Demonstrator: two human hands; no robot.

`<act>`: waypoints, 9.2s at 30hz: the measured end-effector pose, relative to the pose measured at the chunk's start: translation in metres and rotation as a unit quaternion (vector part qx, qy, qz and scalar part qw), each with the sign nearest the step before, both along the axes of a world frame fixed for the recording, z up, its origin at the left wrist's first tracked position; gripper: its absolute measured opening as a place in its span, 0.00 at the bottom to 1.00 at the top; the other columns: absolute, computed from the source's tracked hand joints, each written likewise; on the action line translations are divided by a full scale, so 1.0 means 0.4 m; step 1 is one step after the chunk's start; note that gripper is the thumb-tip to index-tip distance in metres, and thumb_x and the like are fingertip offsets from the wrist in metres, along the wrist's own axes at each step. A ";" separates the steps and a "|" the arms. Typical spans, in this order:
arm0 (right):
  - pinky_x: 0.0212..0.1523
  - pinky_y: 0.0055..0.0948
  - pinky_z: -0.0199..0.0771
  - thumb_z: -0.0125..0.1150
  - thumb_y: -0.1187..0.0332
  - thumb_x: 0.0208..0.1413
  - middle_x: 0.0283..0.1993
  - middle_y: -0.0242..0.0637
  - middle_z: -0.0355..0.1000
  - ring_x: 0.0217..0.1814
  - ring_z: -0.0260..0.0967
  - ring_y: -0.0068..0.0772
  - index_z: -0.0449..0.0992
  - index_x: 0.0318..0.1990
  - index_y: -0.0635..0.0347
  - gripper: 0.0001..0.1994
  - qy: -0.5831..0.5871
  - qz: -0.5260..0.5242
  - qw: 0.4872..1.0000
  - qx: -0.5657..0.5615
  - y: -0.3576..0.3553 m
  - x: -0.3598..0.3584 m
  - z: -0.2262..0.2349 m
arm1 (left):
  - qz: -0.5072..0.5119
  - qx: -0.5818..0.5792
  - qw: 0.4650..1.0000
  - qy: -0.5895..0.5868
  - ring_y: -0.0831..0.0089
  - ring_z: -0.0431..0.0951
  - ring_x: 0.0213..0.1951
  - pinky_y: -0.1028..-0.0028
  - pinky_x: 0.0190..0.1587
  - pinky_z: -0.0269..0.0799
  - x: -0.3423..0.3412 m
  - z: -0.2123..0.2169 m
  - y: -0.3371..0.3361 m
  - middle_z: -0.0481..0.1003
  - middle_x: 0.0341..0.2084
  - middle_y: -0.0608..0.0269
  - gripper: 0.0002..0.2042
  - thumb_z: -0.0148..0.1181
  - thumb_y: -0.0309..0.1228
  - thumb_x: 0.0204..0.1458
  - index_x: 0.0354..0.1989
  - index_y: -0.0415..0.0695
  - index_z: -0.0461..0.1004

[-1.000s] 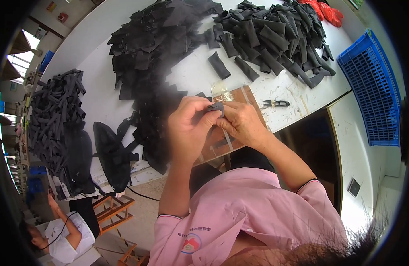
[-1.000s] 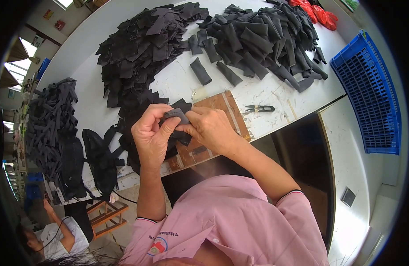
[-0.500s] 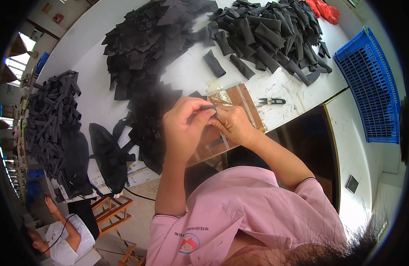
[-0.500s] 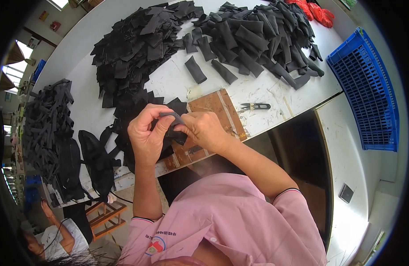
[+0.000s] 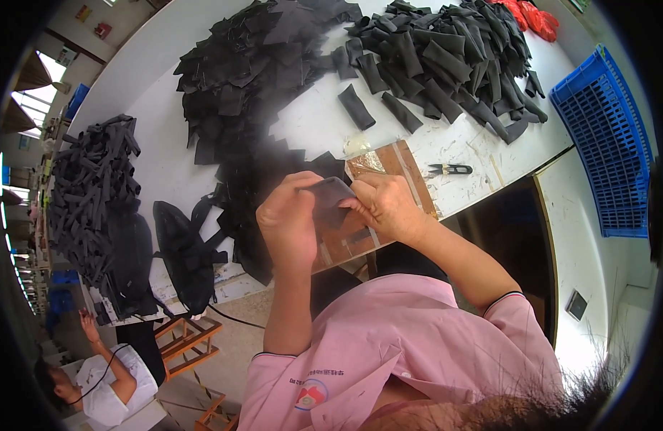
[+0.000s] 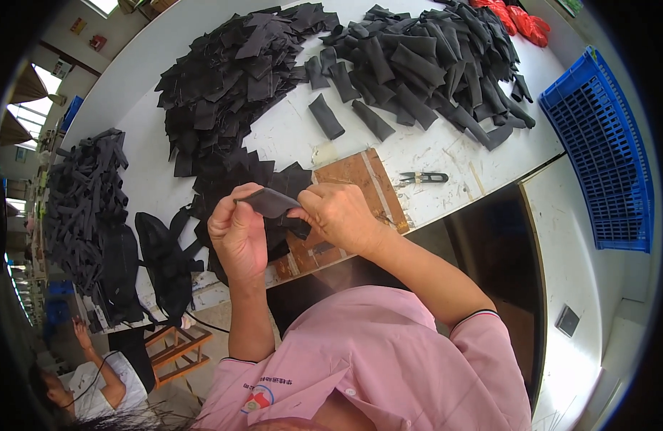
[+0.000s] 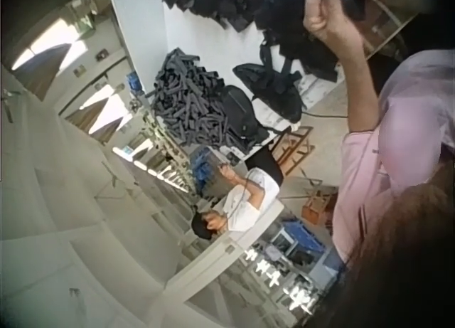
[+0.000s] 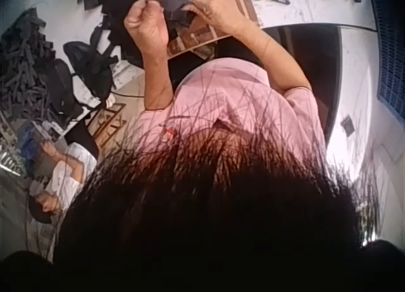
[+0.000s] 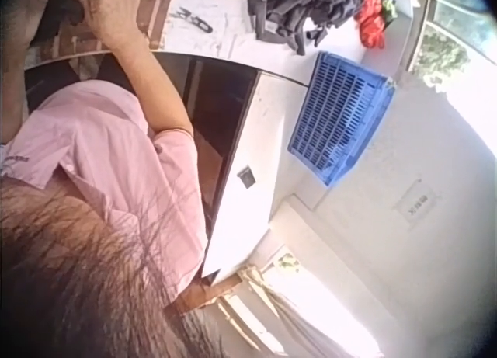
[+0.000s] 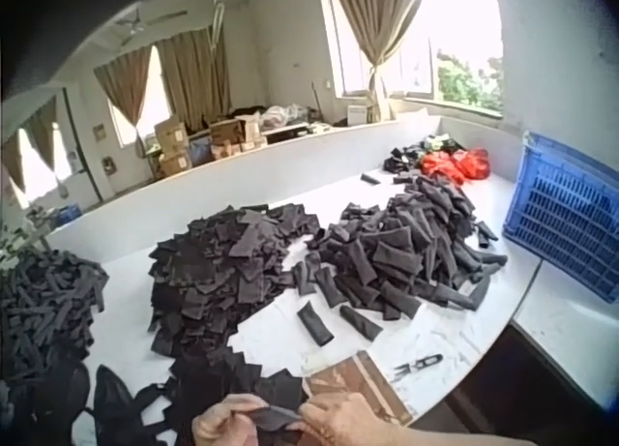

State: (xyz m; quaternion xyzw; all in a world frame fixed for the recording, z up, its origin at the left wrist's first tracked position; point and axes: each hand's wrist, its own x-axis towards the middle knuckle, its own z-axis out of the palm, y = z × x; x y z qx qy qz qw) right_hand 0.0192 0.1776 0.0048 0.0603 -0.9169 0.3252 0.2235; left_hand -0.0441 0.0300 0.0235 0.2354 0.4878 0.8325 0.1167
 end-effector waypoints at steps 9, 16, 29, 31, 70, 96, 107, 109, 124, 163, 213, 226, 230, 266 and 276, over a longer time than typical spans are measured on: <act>0.18 0.34 0.62 0.58 0.61 0.45 0.17 0.37 0.63 0.20 0.64 0.40 0.64 0.18 0.59 0.14 0.007 0.025 1.000 0.007 0.004 0.007 0.043 | 0.009 -0.194 0.964 0.180 0.77 0.71 0.28 0.81 0.32 0.66 -0.044 0.088 0.014 0.74 0.25 0.61 0.04 0.57 0.20 0.43 0.28 0.36 0.73; 0.17 0.34 0.62 0.59 0.63 0.45 0.18 0.38 0.64 0.19 0.64 0.41 0.64 0.18 0.60 0.14 -0.026 -0.011 0.999 -0.017 -0.001 -0.005 0.029 | 0.027 -0.170 0.967 0.190 0.78 0.71 0.28 0.82 0.32 0.65 -0.045 0.041 0.020 0.73 0.25 0.62 0.04 0.57 0.22 0.44 0.28 0.36 0.73; 0.19 0.14 0.57 0.41 0.53 0.58 0.17 0.29 0.63 0.18 0.58 0.15 0.71 0.30 0.63 0.21 -0.214 -0.005 0.868 -0.447 0.052 0.046 0.042 | 0.064 -0.540 0.723 0.427 0.62 0.69 0.39 0.66 0.39 0.65 -0.013 -0.179 -0.040 0.69 0.34 0.59 0.13 0.58 0.24 0.37 0.34 0.42 0.69; 0.19 0.16 0.58 0.43 0.55 0.58 0.16 0.29 0.63 0.18 0.58 0.15 0.71 0.27 0.64 0.20 -0.253 -0.026 0.849 -0.463 0.018 0.083 -0.003 | 0.053 -0.546 0.716 0.432 0.63 0.70 0.38 0.66 0.38 0.65 -0.026 -0.204 -0.040 0.70 0.33 0.60 0.12 0.58 0.24 0.37 0.33 0.42 0.70; 0.24 0.31 0.68 0.61 0.69 0.43 0.27 0.39 0.65 0.26 0.67 0.40 0.69 0.33 0.64 0.11 -0.052 -0.047 0.979 -0.191 -0.118 0.083 -0.002 | -0.048 -0.083 0.941 -0.324 0.71 0.74 0.25 0.75 0.29 0.72 0.064 -0.097 -0.086 0.73 0.24 0.58 0.05 0.56 0.21 0.45 0.30 0.35 0.71; 0.20 0.31 0.65 0.63 0.72 0.36 0.22 0.36 0.66 0.21 0.66 0.38 0.71 0.23 0.63 0.07 -0.024 -0.087 0.992 -0.087 -0.126 0.104 -0.019 | 0.057 -0.179 0.957 -0.222 0.80 0.72 0.21 0.84 0.27 0.70 0.140 -0.056 -0.052 0.72 0.21 0.62 0.04 0.53 0.20 0.46 0.30 0.33 0.69; 0.23 0.30 0.67 0.60 0.74 0.41 0.24 0.38 0.67 0.22 0.68 0.36 0.72 0.27 0.65 0.05 -0.086 0.009 0.974 -0.212 -0.095 0.094 -0.014 | 0.107 -0.369 0.921 0.061 0.74 0.74 0.22 0.77 0.25 0.68 0.158 -0.081 -0.058 0.73 0.20 0.60 0.04 0.55 0.19 0.44 0.30 0.36 0.69; 0.24 0.35 0.68 0.58 0.75 0.40 0.23 0.39 0.64 0.23 0.66 0.42 0.70 0.26 0.64 0.05 -0.052 -0.003 0.994 -0.092 -0.118 0.092 -0.018 | 0.253 -0.424 0.842 0.218 0.61 0.73 0.20 0.71 0.23 0.68 0.181 -0.119 -0.044 0.72 0.20 0.54 0.07 0.56 0.19 0.40 0.30 0.39 0.70; 0.20 0.14 0.55 0.57 0.73 0.48 0.21 0.27 0.62 0.20 0.56 0.15 0.72 0.28 0.60 0.02 -0.299 0.058 0.466 -0.831 -0.126 0.089 -0.041 | 0.125 -0.209 0.969 -0.054 0.89 0.62 0.16 0.87 0.18 0.56 0.108 -0.125 -0.055 0.70 0.26 0.65 0.11 0.47 0.12 0.39 0.33 0.34 0.67; 0.29 0.20 0.58 0.53 0.64 0.53 0.26 0.29 0.61 0.29 0.57 0.20 0.67 0.25 0.64 0.12 -0.054 0.221 0.898 -0.376 -0.040 0.070 0.271 | -0.524 0.303 0.796 -0.023 0.89 0.56 0.11 0.88 0.13 0.50 0.056 0.140 -0.011 0.67 0.21 0.65 0.13 0.46 0.21 0.50 0.44 0.35 0.59; 0.27 0.27 0.64 0.60 0.57 0.43 0.26 0.35 0.66 0.30 0.65 0.35 0.71 0.28 0.64 0.16 -0.016 0.048 0.995 0.081 0.031 -0.004 0.142 | 0.071 -0.011 0.997 0.007 0.78 0.69 0.35 0.78 0.44 0.62 0.040 0.027 0.028 0.72 0.31 0.60 0.02 0.54 0.17 0.46 0.28 0.36 0.70; 0.23 0.35 0.64 0.51 0.62 0.51 0.20 0.38 0.66 0.24 0.65 0.42 0.69 0.24 0.62 0.12 -0.074 0.093 0.954 -0.275 0.016 0.012 -0.045 | -0.052 -0.230 0.960 0.149 0.82 0.69 0.32 0.83 0.32 0.66 -0.001 0.030 0.071 0.70 0.27 0.63 0.06 0.60 0.17 0.40 0.26 0.35 0.70; 0.25 0.36 0.64 0.51 0.62 0.51 0.19 0.40 0.68 0.24 0.66 0.43 0.69 0.24 0.62 0.12 -0.051 0.061 0.992 -0.093 0.028 -0.005 -0.022 | -0.010 -0.247 0.957 0.153 0.81 0.70 0.32 0.81 0.35 0.67 0.000 0.022 0.067 0.72 0.28 0.62 0.07 0.60 0.18 0.41 0.29 0.36 0.71; 0.21 0.17 0.58 0.40 0.50 0.57 0.19 0.28 0.63 0.21 0.58 0.16 0.69 0.31 0.63 0.22 -0.127 -0.065 0.842 -0.520 0.126 -0.042 0.023 | 0.087 -0.453 0.821 0.337 0.59 0.69 0.42 0.69 0.45 0.65 0.061 -0.161 -0.034 0.67 0.40 0.49 0.19 0.54 0.18 0.35 0.41 0.37 0.66; 0.20 0.16 0.58 0.42 0.56 0.58 0.18 0.28 0.62 0.19 0.57 0.16 0.69 0.26 0.62 0.19 -0.290 -0.076 0.779 -0.551 -0.010 0.164 -0.109 | 0.079 -0.576 0.679 0.448 0.55 0.66 0.41 0.65 0.43 0.64 0.117 -0.232 -0.045 0.65 0.39 0.51 0.06 0.59 0.22 0.38 0.27 0.40 0.70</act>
